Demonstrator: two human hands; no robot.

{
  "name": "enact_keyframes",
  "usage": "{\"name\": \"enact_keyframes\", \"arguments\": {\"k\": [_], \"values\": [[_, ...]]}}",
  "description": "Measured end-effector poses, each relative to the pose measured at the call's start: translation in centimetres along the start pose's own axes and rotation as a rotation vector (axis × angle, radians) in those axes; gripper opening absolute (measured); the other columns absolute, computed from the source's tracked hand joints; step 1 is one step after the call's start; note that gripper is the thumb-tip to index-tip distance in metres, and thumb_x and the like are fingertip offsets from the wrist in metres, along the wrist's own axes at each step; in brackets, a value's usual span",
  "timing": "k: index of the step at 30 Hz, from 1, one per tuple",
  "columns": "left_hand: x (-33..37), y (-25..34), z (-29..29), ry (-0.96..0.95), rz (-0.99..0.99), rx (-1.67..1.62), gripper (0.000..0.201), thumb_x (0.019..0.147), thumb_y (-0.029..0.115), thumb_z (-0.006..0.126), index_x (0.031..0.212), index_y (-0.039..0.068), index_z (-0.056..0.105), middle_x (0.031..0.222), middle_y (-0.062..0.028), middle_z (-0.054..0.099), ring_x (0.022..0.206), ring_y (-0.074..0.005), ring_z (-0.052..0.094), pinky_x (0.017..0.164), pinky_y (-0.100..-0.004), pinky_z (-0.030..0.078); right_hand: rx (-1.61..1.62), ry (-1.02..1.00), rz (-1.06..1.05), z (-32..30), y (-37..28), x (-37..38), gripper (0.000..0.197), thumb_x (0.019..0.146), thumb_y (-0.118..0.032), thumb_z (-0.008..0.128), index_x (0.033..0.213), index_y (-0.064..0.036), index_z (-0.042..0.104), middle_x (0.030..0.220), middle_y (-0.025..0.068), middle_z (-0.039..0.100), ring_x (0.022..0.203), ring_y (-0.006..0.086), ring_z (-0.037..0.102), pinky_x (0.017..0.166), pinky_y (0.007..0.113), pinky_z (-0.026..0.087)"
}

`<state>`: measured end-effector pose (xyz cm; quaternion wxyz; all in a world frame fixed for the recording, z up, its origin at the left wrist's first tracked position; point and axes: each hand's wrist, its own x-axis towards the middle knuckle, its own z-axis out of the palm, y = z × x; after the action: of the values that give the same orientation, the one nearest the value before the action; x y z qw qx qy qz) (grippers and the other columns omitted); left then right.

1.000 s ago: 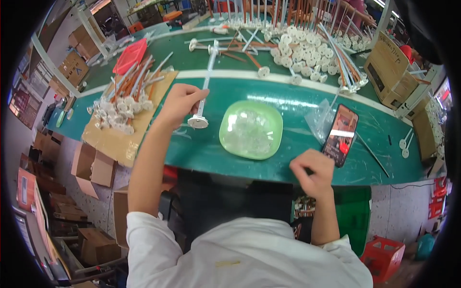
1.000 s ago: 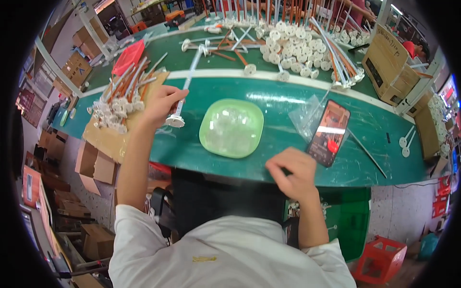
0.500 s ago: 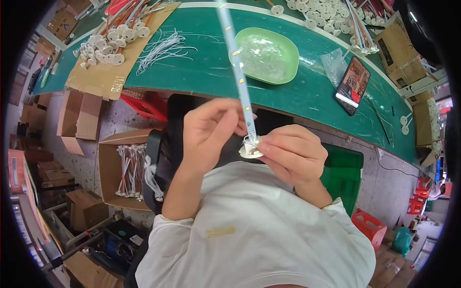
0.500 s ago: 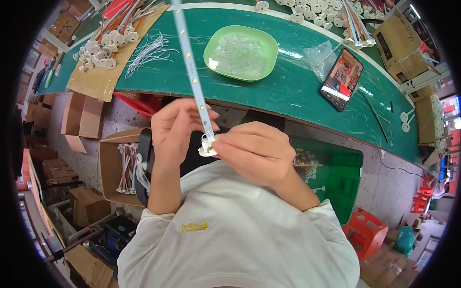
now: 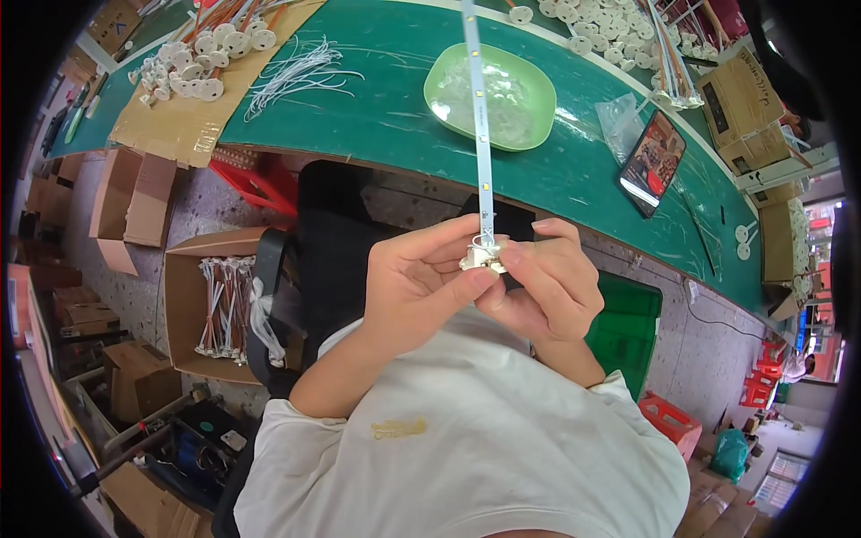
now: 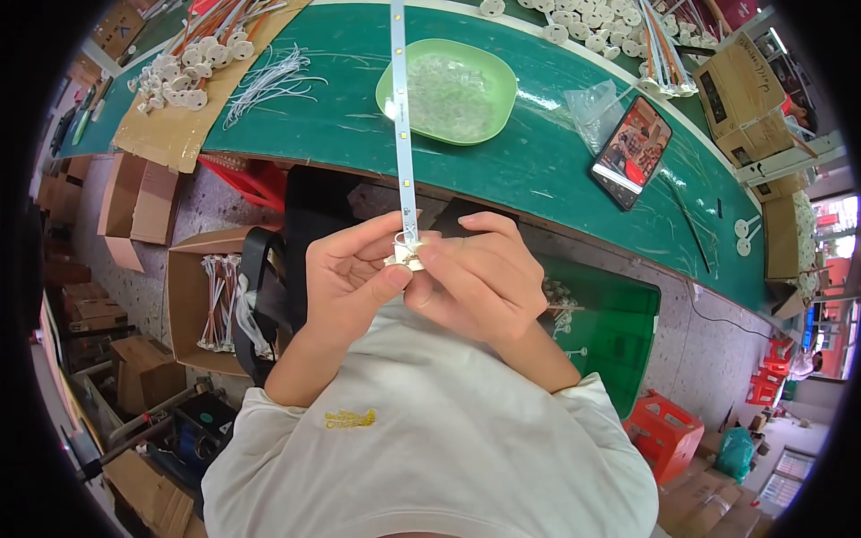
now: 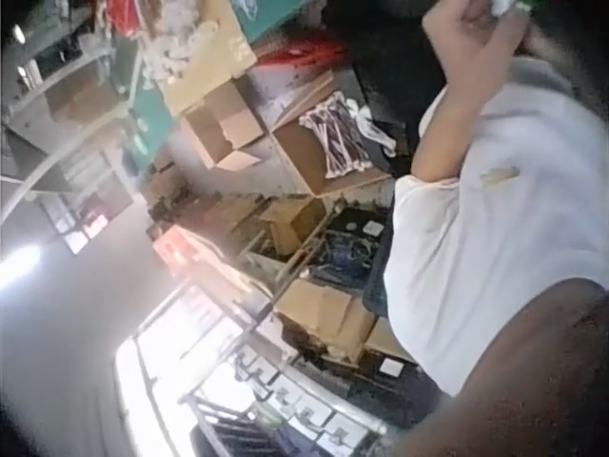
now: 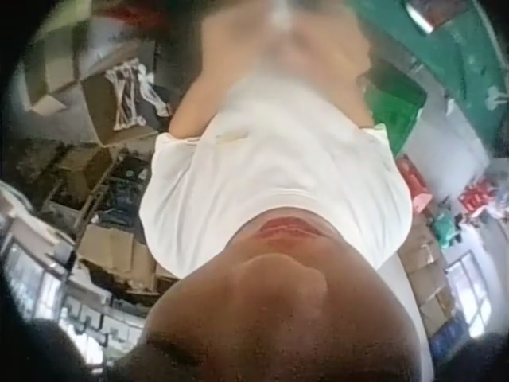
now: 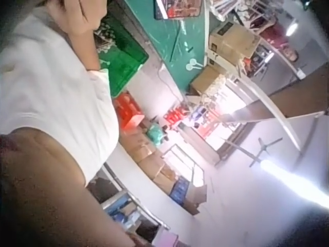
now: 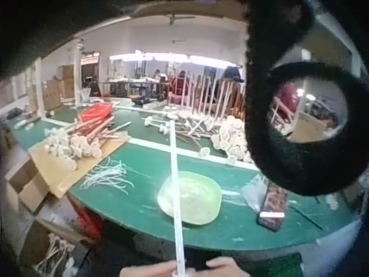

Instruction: Manually attaching circular bases and threading wires onto LED strips at a factory workbench.

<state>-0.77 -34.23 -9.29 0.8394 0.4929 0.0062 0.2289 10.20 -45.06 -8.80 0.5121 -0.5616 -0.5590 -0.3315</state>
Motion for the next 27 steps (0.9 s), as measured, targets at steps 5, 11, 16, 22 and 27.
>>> {"name": "enact_keyframes", "arguments": {"k": [5,11,16,22,27], "values": [[0.1,-0.6,-0.5,-0.020,-0.006,-0.081,0.047,0.086,0.000,0.065,0.128,-0.011,0.049,0.115,-0.0273,0.062,0.108,-0.0281,0.064,0.090,-0.0372,0.054,-0.012,-0.041,-0.016,-0.4,0.3,-0.4,0.023,0.074,-0.011,0.079,0.090,0.0011,0.067,0.077,0.0115,0.069,0.066,0.0202,0.067,0.071,0.039,0.056],[0.2,-0.7,-0.6,-0.002,-0.142,-0.396,0.043,0.091,0.000,0.061,0.131,-0.006,0.048,0.116,-0.0194,0.064,0.105,-0.0217,0.064,0.089,-0.0349,0.055,0.166,-0.130,0.057,-1.2,1.1,0.2,0.021,0.067,0.008,0.072,0.088,0.0048,0.067,0.080,0.0168,0.069,0.069,0.0268,0.067,0.072,0.041,0.057],[0.1,-1.1,-0.5,-0.009,-0.181,-0.453,0.044,0.093,0.003,0.057,0.133,-0.006,0.045,0.119,-0.0202,0.062,0.109,-0.0246,0.062,0.093,-0.0390,0.054,0.146,-0.127,0.054,-1.2,0.9,0.4,0.022,0.066,0.008,0.073,0.087,0.0044,0.067,0.081,0.0168,0.069,0.071,0.0269,0.068,0.072,0.041,0.057],[0.2,-0.9,-0.2,-0.031,-0.144,-0.421,0.045,0.090,-0.003,0.060,0.132,-0.008,0.046,0.118,-0.0203,0.063,0.107,-0.0237,0.063,0.093,-0.0372,0.054,0.179,-0.135,0.105,-1.4,0.2,0.7,0.025,0.066,0.008,0.075,0.089,0.0046,0.067,0.081,0.0164,0.069,0.074,0.0277,0.067,0.072,0.039,0.056],[0.0,-0.4,-0.6,-0.077,0.027,-0.148,0.049,0.085,-0.011,0.062,0.131,-0.011,0.047,0.118,-0.0212,0.062,0.109,-0.0236,0.063,0.093,-0.0338,0.053,0.664,-0.257,0.731,-3.2,-0.2,1.9,0.026,0.071,0.009,0.073,0.096,0.0050,0.068,0.101,0.0166,0.068,0.090,0.0215,0.066,0.081,0.034,0.053]]}}
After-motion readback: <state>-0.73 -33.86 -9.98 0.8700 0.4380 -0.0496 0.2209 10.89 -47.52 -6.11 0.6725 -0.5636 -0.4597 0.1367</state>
